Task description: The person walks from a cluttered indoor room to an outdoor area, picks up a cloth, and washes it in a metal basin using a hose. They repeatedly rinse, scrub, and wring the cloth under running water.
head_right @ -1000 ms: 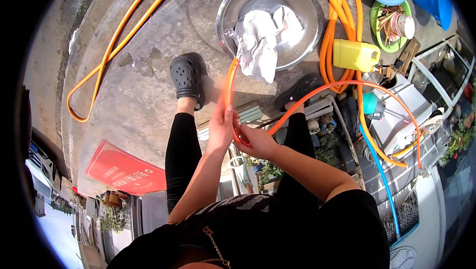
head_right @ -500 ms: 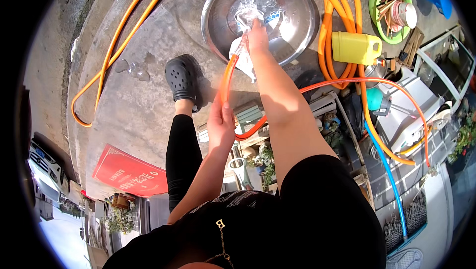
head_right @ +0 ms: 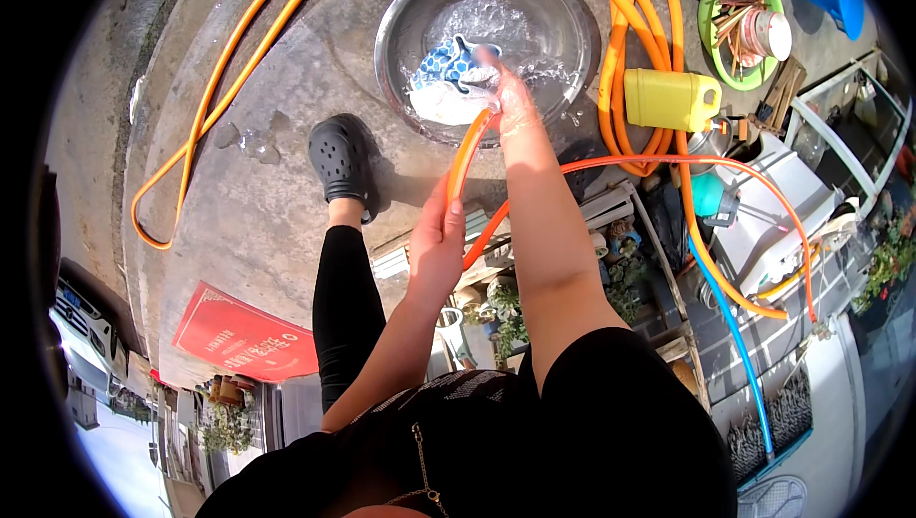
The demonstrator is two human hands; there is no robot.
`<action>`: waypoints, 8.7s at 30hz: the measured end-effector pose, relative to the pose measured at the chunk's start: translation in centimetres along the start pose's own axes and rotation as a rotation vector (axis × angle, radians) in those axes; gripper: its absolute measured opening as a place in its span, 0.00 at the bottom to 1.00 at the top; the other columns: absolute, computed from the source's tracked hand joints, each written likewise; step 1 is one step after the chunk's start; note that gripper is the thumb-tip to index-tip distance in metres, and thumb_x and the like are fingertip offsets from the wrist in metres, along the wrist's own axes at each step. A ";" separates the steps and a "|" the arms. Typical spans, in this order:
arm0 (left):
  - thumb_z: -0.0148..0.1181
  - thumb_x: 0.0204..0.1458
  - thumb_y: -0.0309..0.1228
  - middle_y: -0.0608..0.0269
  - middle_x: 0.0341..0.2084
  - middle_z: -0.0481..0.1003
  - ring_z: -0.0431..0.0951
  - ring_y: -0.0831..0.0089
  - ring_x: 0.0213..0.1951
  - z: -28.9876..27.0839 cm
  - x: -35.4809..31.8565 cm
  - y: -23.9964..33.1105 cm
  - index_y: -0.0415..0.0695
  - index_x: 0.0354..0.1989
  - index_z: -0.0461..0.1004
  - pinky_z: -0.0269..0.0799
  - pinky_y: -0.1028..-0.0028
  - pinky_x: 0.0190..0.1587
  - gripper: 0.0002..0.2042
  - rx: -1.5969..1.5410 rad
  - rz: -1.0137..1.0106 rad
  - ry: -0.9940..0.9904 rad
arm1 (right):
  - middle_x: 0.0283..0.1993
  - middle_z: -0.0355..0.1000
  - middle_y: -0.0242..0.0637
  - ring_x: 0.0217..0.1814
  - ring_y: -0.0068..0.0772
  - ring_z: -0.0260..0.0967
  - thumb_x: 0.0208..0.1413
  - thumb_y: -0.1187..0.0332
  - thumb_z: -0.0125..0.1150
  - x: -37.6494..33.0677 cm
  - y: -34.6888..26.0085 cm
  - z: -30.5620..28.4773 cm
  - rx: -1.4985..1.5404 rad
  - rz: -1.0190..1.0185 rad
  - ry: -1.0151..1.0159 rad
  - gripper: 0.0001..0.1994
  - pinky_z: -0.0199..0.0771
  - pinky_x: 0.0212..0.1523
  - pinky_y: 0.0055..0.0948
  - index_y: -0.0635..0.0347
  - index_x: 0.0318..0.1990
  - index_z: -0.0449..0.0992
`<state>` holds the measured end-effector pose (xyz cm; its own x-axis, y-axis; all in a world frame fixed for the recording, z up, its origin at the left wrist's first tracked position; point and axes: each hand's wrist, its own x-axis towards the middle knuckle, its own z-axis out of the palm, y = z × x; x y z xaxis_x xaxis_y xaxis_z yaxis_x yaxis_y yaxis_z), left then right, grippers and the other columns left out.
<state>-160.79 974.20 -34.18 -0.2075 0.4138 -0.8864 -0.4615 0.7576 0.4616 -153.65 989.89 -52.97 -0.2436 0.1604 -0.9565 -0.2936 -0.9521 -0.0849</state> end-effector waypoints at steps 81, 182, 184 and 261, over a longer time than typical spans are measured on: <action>0.46 0.63 0.35 0.54 0.53 0.71 0.71 0.71 0.52 2.2 1.9 -1.3 0.45 0.65 0.60 0.62 0.74 0.56 0.22 0.172 -0.251 -0.208 | 0.36 0.75 0.37 0.35 0.28 0.73 0.48 0.69 0.70 -3.4 -0.9 -6.7 -0.079 -0.405 0.303 0.16 0.73 0.29 0.28 0.67 0.44 0.75; 0.53 0.61 0.35 0.66 0.21 0.72 0.71 0.78 0.18 -9.5 27.5 5.3 0.40 0.39 0.70 0.71 0.76 0.20 0.10 0.326 0.178 0.094 | 0.58 0.63 0.39 0.59 0.49 0.60 0.45 0.65 0.68 6.0 7.2 -1.8 -1.516 -0.792 0.430 0.12 0.61 0.57 0.44 0.45 0.40 0.82; 0.53 0.61 0.35 0.66 0.20 0.71 0.71 0.78 0.17 -9.3 27.4 5.3 0.40 0.39 0.70 0.71 0.76 0.20 0.10 0.324 0.187 0.068 | 0.56 0.63 0.42 0.57 0.50 0.61 0.46 0.65 0.68 7.7 8.2 2.0 -1.341 -0.756 0.478 0.15 0.62 0.57 0.42 0.46 0.44 0.80; 0.55 0.56 0.44 0.50 0.31 0.78 0.78 0.51 0.37 -8.5 23.6 1.0 0.42 0.37 0.75 0.72 0.60 0.41 0.16 0.860 0.207 0.325 | 0.47 0.69 0.40 0.54 0.43 0.64 0.52 0.65 0.58 0.1 10.1 -6.7 -1.874 -0.519 0.194 0.10 0.68 0.50 0.42 0.53 0.40 0.81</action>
<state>-173.50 980.43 -54.89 -0.5045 0.5190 -0.6900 0.3800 0.8511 0.3623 -150.41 978.57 -55.78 -0.3442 0.5687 -0.7470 0.9333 0.1207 -0.3382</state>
